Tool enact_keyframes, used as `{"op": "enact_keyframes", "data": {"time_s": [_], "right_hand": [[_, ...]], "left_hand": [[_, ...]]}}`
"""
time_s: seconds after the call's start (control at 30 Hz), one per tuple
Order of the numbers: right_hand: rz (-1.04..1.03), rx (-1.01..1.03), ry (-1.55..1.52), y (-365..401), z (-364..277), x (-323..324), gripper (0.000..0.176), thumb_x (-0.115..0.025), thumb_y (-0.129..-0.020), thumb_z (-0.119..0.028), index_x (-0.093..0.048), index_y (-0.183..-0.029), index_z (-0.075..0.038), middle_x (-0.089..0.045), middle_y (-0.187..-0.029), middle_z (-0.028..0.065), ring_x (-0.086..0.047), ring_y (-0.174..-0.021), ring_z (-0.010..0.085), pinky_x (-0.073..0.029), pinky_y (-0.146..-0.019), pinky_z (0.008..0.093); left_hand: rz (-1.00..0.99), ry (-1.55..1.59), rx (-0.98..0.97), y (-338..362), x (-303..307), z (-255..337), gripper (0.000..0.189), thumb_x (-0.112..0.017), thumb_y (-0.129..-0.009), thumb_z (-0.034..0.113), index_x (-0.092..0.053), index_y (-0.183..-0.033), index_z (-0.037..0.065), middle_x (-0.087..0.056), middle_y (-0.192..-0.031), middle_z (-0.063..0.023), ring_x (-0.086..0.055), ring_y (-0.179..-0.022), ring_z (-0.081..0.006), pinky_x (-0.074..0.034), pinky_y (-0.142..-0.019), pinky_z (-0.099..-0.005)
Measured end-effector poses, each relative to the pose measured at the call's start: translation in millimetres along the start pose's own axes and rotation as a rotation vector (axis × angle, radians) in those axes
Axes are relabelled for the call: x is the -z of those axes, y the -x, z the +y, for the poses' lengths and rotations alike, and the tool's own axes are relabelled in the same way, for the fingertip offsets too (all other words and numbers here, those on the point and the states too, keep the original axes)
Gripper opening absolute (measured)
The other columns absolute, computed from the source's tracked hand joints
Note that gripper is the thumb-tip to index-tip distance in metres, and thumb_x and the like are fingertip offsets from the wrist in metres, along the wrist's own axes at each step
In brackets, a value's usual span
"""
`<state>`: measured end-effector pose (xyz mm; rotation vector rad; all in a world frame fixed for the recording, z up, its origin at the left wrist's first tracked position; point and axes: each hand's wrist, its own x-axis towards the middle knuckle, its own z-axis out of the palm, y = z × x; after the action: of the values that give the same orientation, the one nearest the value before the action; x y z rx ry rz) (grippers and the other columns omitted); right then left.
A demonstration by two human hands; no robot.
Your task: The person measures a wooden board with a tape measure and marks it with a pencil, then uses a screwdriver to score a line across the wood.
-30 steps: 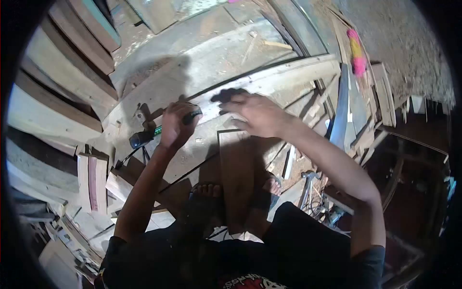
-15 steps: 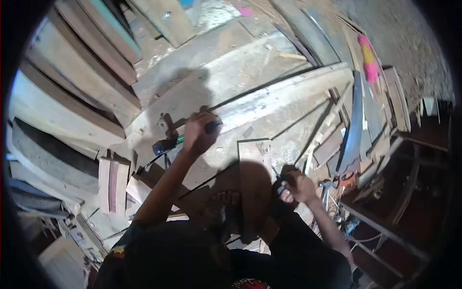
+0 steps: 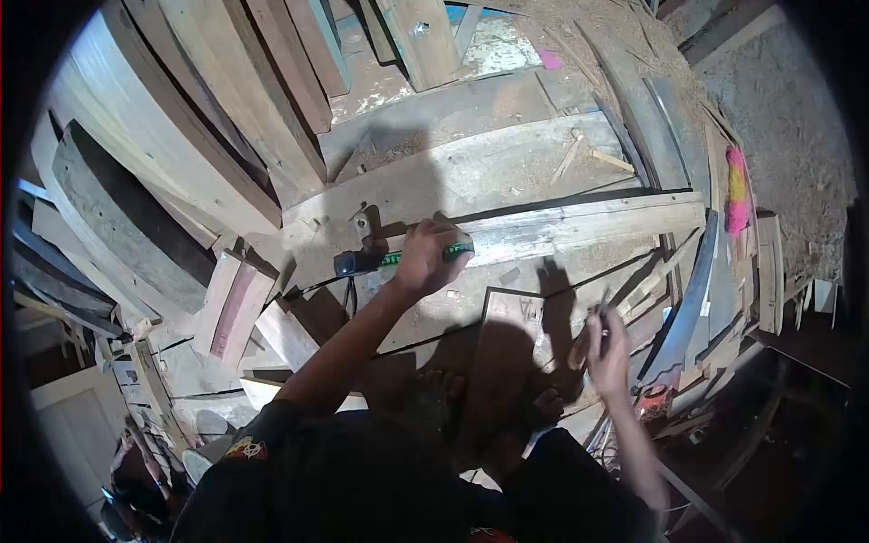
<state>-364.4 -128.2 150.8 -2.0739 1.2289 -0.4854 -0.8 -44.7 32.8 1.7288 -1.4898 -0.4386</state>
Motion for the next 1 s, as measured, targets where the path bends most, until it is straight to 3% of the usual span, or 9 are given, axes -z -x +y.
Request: {"op": "enact_keyframes", "data": {"time_s": [0.13, 0.2, 0.27, 0.33, 0.6, 0.73, 0.87, 0.9, 1.0], "right_hand": [[-0.494, -0.242, 0.039, -88, -125, 50, 0.034, -0.053, -0.123, -0.031, -0.065, -0.122, 0.001, -0.07, -0.087, 0.0268, -0.08, -0.093, 0.0395, -0.058, -0.079, 0.0485], [-0.655, -0.139, 0.28, -122, -126, 31, 0.045, -0.049, -0.123, -0.042, -0.064, -0.132, 0.0, -0.072, -0.09, 0.0287, -0.082, -0.097, 0.0385, -0.06, -0.079, 0.0492], [-0.52, 0.021, 0.231, -143, -86, -18, 0.058, -0.048, -0.122, -0.053, -0.065, -0.136, 0.001, -0.075, -0.09, 0.0262, -0.082, -0.09, 0.0295, -0.061, -0.076, 0.0449], [-0.583, -0.429, -0.113, -153, -81, -58, 0.058, -0.053, -0.121, -0.053, -0.064, -0.138, 0.002, -0.076, -0.091, 0.0182, -0.076, -0.079, 0.0211, -0.06, -0.069, 0.0405], [-0.435, -0.755, -0.841, -31, -61, -135, 0.042, -0.053, -0.125, -0.028, -0.049, -0.162, -0.011, -0.065, -0.098, 0.0029, -0.064, -0.073, 0.0121, -0.059, -0.066, 0.0301], [-0.432, -0.598, -0.717, -20, -69, -133, 0.054, -0.048, -0.126, -0.031, -0.038, -0.178, -0.021, -0.068, -0.1, 0.0007, -0.066, -0.077, 0.0074, -0.058, -0.066, 0.0283], [-0.376, -0.258, -0.098, -18, -66, -137, 0.057, -0.05, -0.123, -0.027, -0.042, -0.177, -0.011, -0.078, -0.131, 0.0265, -0.08, -0.113, 0.0412, -0.062, -0.101, 0.0454], [-0.363, -0.267, -0.101, -19, -69, -138, 0.055, -0.051, -0.121, -0.024, -0.047, -0.172, -0.003, -0.069, -0.149, 0.0353, -0.069, -0.137, 0.0504, -0.053, -0.119, 0.0484], [-0.361, -0.345, -0.189, -21, -74, -141, 0.055, -0.054, -0.12, -0.022, -0.049, -0.17, -0.001, -0.068, -0.151, 0.0346, -0.066, -0.144, 0.0482, -0.051, -0.121, 0.0476]], "left_hand": [[-0.018, 0.025, -0.001, -1, 0, -1, 0.019, -0.093, -0.085, 0.017, -0.084, -0.101, 0.012, -0.084, -0.105, -0.0097, -0.077, -0.102, -0.0336, -0.057, -0.095, -0.0475], [-0.001, 0.003, 0.038, -2, -2, 2, 0.02, -0.093, -0.085, 0.018, -0.085, -0.102, 0.01, -0.084, -0.105, -0.0109, -0.077, -0.102, -0.0353, -0.058, -0.096, -0.0488], [-0.017, -0.023, 0.071, -2, -3, 4, 0.02, -0.092, -0.085, 0.018, -0.086, -0.102, 0.01, -0.084, -0.106, -0.0116, -0.077, -0.102, -0.0362, -0.058, -0.096, -0.0493], [0.007, 0.022, 0.069, -1, 2, 8, 0.019, -0.091, -0.086, 0.017, -0.086, -0.102, 0.009, -0.083, -0.104, -0.0121, -0.077, -0.104, -0.036, -0.057, -0.102, -0.049], [-0.003, 0.005, 0.129, 8, -5, 5, 0.024, -0.091, -0.087, 0.023, -0.084, -0.109, 0.014, -0.08, -0.115, -0.0061, -0.069, -0.118, -0.0359, -0.053, -0.103, -0.0526], [0.028, -0.026, 0.106, 6, -6, 6, 0.025, -0.093, -0.086, 0.021, -0.085, -0.108, 0.011, -0.079, -0.112, -0.0091, -0.072, -0.114, -0.0367, -0.055, -0.103, -0.0495], [-0.011, 0.06, 0.136, 6, -3, 5, 0.023, -0.091, -0.087, 0.019, -0.083, -0.107, 0.012, -0.075, -0.111, -0.0081, -0.067, -0.116, -0.0364, -0.052, -0.102, -0.0472], [-0.023, 0.051, 0.163, 6, -3, 7, 0.023, -0.091, -0.088, 0.021, -0.084, -0.107, 0.012, -0.076, -0.112, -0.0081, -0.066, -0.117, -0.0359, -0.052, -0.103, -0.0493], [-0.003, 0.033, 0.115, 4, -3, 2, 0.027, -0.094, -0.085, 0.021, -0.086, -0.107, 0.009, -0.079, -0.11, -0.011, -0.072, -0.109, -0.0365, -0.055, -0.097, -0.0482]]}}
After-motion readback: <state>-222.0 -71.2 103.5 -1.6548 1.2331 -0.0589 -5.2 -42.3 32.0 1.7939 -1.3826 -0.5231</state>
